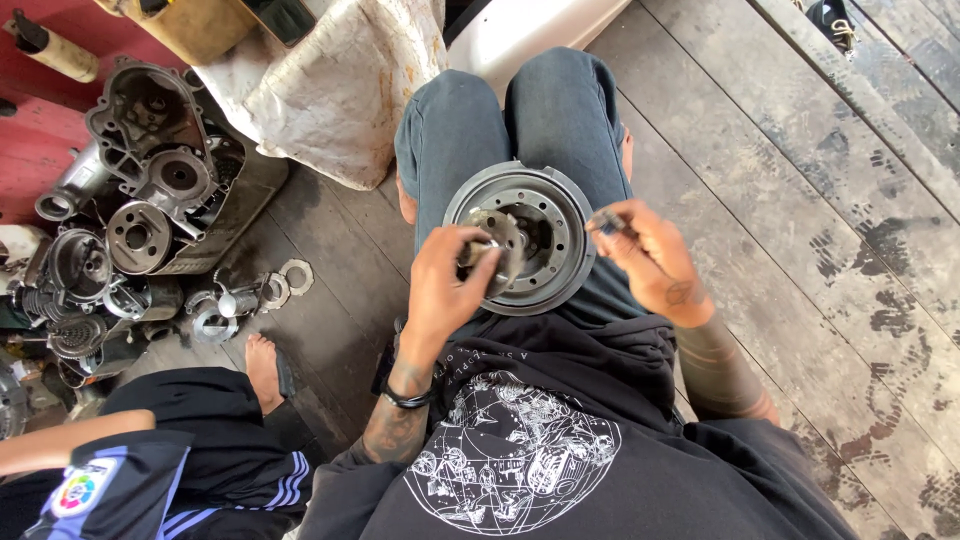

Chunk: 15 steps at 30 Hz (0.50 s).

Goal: The person sits on the floor and cleans a circular metal mechanical part resting on their lap using a small brush. They scrub the surface and holes of the part, occasionally flipping it over to clean different sides.

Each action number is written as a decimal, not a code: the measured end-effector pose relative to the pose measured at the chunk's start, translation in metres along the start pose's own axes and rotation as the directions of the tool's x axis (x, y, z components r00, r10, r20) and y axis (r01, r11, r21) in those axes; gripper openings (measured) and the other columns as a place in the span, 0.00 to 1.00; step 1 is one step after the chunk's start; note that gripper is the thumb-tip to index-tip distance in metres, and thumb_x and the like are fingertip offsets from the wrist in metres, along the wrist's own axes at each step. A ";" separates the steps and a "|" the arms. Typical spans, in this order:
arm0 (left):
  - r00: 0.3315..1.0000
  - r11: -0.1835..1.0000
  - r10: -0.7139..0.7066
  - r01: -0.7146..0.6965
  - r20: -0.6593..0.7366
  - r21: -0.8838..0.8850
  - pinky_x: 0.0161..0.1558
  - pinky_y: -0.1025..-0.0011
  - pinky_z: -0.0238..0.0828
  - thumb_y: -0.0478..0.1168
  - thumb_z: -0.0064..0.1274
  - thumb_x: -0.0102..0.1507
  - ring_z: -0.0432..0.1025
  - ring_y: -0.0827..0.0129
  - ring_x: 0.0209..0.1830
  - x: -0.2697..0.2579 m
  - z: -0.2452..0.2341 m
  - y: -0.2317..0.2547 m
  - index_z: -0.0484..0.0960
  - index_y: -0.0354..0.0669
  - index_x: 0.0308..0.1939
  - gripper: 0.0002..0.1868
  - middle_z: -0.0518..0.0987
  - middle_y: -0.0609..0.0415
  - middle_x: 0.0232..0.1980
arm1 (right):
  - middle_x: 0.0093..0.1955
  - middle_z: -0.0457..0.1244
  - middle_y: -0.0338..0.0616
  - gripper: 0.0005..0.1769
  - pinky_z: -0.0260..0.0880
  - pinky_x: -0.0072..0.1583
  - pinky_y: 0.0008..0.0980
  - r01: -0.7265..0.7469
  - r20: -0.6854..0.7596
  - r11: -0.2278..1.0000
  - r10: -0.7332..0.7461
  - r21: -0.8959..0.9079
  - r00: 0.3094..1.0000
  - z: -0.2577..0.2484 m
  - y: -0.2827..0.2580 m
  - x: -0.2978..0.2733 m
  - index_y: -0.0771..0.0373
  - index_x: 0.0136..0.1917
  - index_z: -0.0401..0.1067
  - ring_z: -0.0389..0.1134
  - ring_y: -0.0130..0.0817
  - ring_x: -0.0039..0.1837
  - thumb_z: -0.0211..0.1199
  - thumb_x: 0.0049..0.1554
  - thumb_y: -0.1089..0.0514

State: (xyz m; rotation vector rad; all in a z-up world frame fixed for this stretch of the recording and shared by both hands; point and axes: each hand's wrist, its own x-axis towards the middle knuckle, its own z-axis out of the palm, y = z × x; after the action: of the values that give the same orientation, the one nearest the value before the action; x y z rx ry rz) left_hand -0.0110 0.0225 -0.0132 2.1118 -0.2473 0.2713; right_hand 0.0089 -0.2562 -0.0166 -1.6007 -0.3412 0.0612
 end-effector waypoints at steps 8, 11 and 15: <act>0.966 0.882 0.253 -0.252 0.052 0.399 0.42 0.70 0.74 0.51 0.63 0.62 0.74 0.64 0.36 0.000 0.052 -0.021 0.81 0.48 0.46 0.15 0.77 0.57 0.34 | 0.34 0.61 0.48 0.10 0.60 0.37 0.25 0.015 -0.022 0.995 -0.017 -0.104 1.000 -0.025 -0.010 0.003 0.72 0.57 0.70 0.56 0.24 0.33 0.51 0.68 0.65; 0.961 0.867 0.273 -0.263 0.037 0.423 0.40 0.71 0.74 0.51 0.62 0.63 0.73 0.65 0.34 0.000 0.058 -0.024 0.81 0.47 0.45 0.15 0.74 0.58 0.32 | 0.34 0.61 0.49 0.09 0.60 0.37 0.26 0.012 -0.021 0.994 -0.015 -0.111 1.000 -0.025 -0.011 0.002 0.72 0.56 0.70 0.56 0.25 0.34 0.51 0.68 0.65; 0.963 0.884 0.270 -0.242 -0.014 0.401 0.40 0.75 0.76 0.54 0.63 0.64 0.75 0.67 0.35 0.002 0.066 -0.041 0.80 0.44 0.45 0.18 0.74 0.58 0.33 | 0.34 0.61 0.49 0.10 0.61 0.37 0.26 0.002 0.006 0.997 -0.002 -0.073 1.000 -0.020 -0.008 0.005 0.71 0.56 0.71 0.57 0.24 0.34 0.51 0.69 0.64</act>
State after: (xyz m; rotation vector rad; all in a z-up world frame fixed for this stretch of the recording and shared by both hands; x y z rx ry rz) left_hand 0.0087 -0.0125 -0.0798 2.4642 -0.4651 0.5945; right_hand 0.0166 -0.2740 -0.0068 -1.6723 -0.3532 0.0523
